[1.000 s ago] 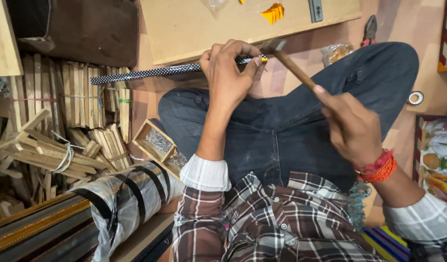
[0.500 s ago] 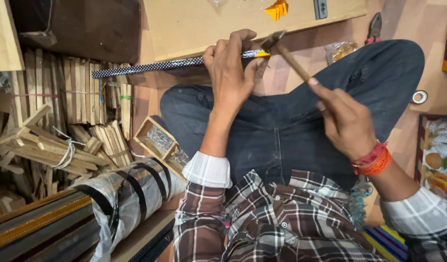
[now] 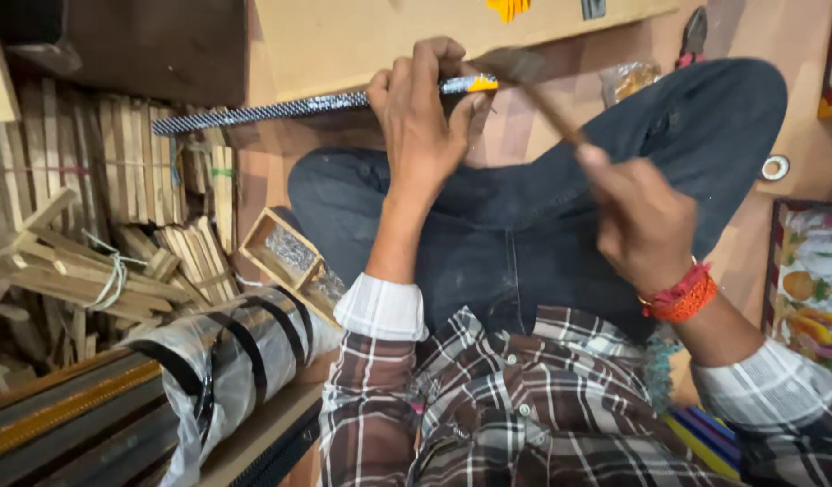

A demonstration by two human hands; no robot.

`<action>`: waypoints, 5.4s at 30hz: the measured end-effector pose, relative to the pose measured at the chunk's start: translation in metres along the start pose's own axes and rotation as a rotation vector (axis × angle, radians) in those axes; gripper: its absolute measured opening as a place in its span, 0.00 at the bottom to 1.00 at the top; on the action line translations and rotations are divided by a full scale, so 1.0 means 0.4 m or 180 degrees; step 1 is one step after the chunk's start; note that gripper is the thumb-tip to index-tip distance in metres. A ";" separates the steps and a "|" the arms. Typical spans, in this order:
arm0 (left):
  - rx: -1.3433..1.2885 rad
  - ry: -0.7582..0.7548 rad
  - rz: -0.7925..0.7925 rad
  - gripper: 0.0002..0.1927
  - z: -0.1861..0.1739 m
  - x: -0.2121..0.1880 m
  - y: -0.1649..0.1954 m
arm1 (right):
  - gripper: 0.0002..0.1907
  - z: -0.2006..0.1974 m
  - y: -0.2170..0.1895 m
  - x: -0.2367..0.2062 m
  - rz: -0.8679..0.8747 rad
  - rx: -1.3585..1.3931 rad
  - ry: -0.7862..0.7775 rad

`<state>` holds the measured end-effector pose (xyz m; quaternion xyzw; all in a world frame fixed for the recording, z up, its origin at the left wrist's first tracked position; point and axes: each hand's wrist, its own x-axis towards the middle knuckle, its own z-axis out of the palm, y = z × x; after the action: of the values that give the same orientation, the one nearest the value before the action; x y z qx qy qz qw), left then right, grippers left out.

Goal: The person sits on the floor and assembles a picture frame by attaching yellow corner brackets to the frame edges. They use a hammer to secure each bracket, repeatedly picking up brackets and tapping them into place along the frame's perimeter.

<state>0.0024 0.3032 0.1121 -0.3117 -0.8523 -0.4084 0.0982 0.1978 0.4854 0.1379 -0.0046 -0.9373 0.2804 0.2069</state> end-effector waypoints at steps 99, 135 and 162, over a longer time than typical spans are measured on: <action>-0.1804 0.1379 -0.0675 0.07 -0.304 -0.219 -0.190 | 0.17 0.141 -0.320 0.389 -0.1175 -0.0344 0.0198; -0.2586 0.0705 -0.0607 0.09 -0.278 -0.129 -0.061 | 0.33 -0.115 -0.252 0.191 -0.0866 -0.0450 -0.1165; -0.3366 0.0912 -0.0371 0.19 -0.105 -0.144 -0.109 | 0.26 -0.120 -0.216 0.184 -0.0904 -0.0616 -0.1038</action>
<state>0.0173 0.2249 0.0872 -0.2122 -0.5250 -0.8240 0.0204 0.1587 0.4469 0.2481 0.1529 -0.9721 0.1543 0.0886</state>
